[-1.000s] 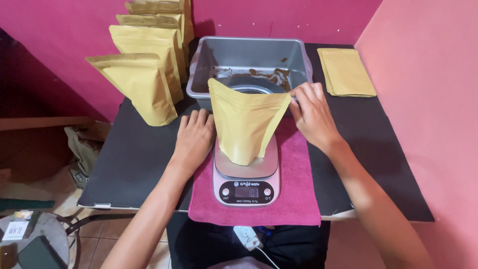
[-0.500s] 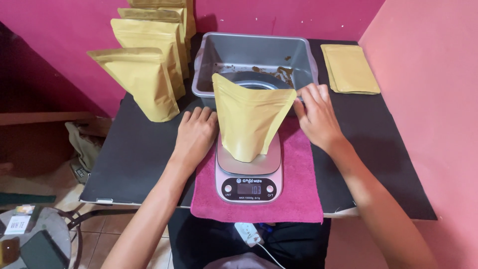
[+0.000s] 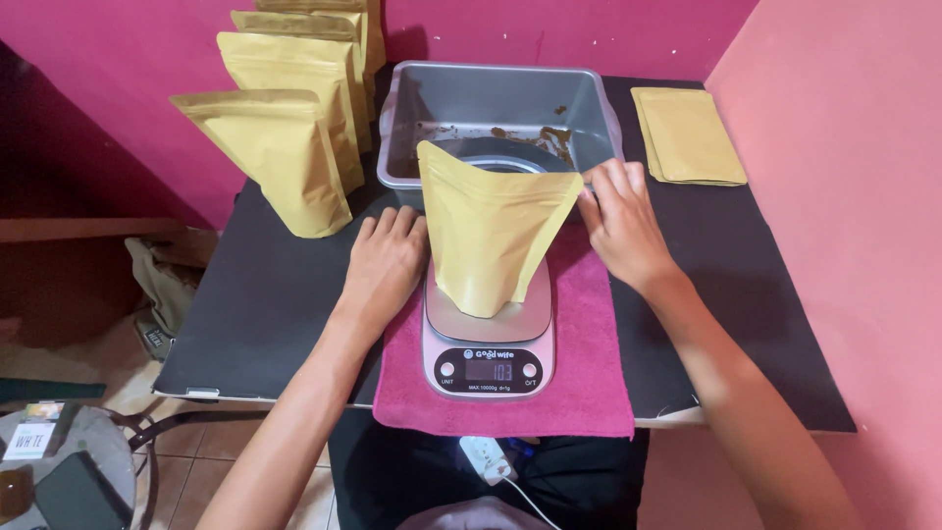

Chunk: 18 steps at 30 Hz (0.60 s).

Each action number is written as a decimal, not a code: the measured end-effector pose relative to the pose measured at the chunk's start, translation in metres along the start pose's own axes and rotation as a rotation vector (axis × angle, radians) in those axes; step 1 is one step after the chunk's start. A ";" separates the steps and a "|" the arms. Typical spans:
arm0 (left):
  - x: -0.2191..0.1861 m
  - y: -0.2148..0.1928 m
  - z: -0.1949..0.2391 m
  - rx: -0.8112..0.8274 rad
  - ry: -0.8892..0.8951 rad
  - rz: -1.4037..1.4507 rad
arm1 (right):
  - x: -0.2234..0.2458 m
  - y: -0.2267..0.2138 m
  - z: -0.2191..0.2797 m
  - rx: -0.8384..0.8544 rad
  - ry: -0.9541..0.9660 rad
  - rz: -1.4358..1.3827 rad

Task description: Weighing and packaging coffee beans into paper bags using a spoon and a digital scale

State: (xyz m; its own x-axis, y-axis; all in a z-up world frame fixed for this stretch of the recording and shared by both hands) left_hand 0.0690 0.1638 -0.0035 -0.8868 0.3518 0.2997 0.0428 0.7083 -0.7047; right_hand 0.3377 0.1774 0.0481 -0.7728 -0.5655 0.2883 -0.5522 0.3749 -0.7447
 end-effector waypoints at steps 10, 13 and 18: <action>0.000 0.004 0.001 0.018 0.001 0.037 | 0.026 -0.026 -0.011 -0.057 -0.117 0.032; 0.001 0.002 0.000 -0.005 0.021 0.047 | 0.026 -0.031 -0.006 -0.069 -0.104 0.030; 0.002 -0.014 -0.004 -0.041 0.006 0.040 | 0.010 -0.010 0.007 0.011 -0.048 0.023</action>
State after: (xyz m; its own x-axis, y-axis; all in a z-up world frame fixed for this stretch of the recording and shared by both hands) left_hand 0.0683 0.1569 0.0095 -0.8811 0.3840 0.2759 0.0969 0.7178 -0.6895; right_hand 0.3373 0.1632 0.0545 -0.7692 -0.5913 0.2424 -0.5309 0.3802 -0.7574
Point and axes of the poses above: each hand's wrist, its own z-axis away from the middle knuckle, its own y-axis out of the palm, x = y × z, the point moved 9 cm from there along -z, towards the middle knuckle, and after that the axes turned 7 degrees about -z, right-handed, at the moved point
